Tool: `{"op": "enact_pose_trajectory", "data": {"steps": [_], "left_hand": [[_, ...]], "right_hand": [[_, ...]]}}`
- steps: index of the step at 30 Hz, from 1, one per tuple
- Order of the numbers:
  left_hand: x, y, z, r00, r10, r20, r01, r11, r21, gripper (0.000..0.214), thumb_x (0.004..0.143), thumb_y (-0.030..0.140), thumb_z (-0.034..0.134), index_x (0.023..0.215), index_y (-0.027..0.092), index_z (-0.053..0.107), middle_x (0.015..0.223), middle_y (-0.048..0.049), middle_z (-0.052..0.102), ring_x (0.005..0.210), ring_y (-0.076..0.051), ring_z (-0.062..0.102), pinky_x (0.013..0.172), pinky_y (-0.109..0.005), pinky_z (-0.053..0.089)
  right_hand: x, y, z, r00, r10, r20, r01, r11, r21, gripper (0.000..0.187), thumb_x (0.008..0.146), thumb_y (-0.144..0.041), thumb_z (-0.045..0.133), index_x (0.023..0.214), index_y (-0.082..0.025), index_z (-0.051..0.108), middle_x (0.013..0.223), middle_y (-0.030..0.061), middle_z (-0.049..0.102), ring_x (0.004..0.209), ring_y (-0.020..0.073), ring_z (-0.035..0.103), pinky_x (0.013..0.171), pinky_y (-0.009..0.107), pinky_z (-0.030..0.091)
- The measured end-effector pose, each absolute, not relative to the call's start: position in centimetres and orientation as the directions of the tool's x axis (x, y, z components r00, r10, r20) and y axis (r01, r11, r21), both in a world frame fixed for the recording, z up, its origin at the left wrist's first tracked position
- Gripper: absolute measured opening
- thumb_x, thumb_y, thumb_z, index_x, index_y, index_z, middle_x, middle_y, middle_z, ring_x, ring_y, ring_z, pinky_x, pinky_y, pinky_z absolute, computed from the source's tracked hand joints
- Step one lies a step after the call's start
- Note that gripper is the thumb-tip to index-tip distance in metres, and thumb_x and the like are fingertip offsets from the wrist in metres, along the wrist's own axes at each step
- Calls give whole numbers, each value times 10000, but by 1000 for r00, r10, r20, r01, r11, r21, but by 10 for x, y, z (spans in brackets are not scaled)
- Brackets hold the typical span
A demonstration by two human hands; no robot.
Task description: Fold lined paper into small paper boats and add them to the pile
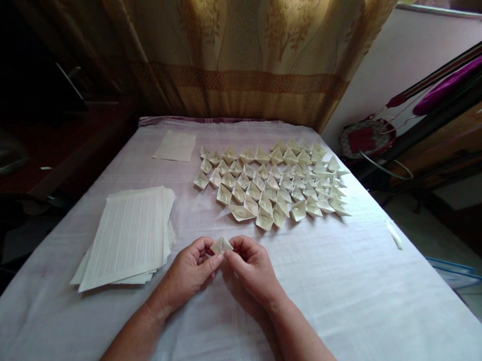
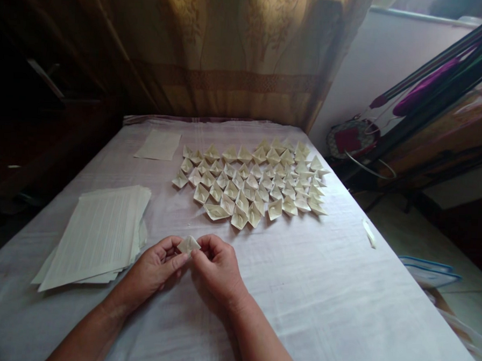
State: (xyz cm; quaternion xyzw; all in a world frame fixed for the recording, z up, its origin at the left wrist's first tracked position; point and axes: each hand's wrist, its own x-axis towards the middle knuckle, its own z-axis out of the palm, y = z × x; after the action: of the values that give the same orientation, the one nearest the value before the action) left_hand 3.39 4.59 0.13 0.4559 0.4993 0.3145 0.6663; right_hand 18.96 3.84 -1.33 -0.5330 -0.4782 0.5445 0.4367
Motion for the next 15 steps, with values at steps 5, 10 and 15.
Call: {"op": "enact_pose_trajectory", "data": {"steps": [5, 10, 15], "left_hand": [[35, 47, 1, 286, 892, -351, -6, 368, 930, 409, 687, 466, 771, 902, 159, 607, 703, 22, 594, 581, -81, 505, 514, -176, 367], [35, 47, -3, 248, 917, -311, 6, 320, 947, 404, 683, 423, 770, 941, 164, 597, 878, -43, 691, 812, -157, 632, 737, -243, 481], [32, 46, -3, 279, 883, -378, 63, 376, 924, 484, 688, 444, 756, 1050, 184, 568, 811, -16, 681, 686, -137, 617, 559, -200, 437]], "right_hand": [[190, 38, -9, -69, 982, -175, 38, -173, -984, 194, 720, -349, 631, 767, -161, 623, 632, -26, 549, 577, 104, 459, 550, 228, 375], [189, 39, -9, -76, 987, -138, -26, -141, -990, 205, 745, -358, 630, 803, -163, 645, 707, -1, 620, 637, 119, 524, 608, 235, 430], [189, 40, -12, -28, 994, -106, 23, -105, -994, 181, 751, -349, 624, 748, -168, 634, 679, -2, 620, 627, 121, 529, 607, 237, 442]]}}
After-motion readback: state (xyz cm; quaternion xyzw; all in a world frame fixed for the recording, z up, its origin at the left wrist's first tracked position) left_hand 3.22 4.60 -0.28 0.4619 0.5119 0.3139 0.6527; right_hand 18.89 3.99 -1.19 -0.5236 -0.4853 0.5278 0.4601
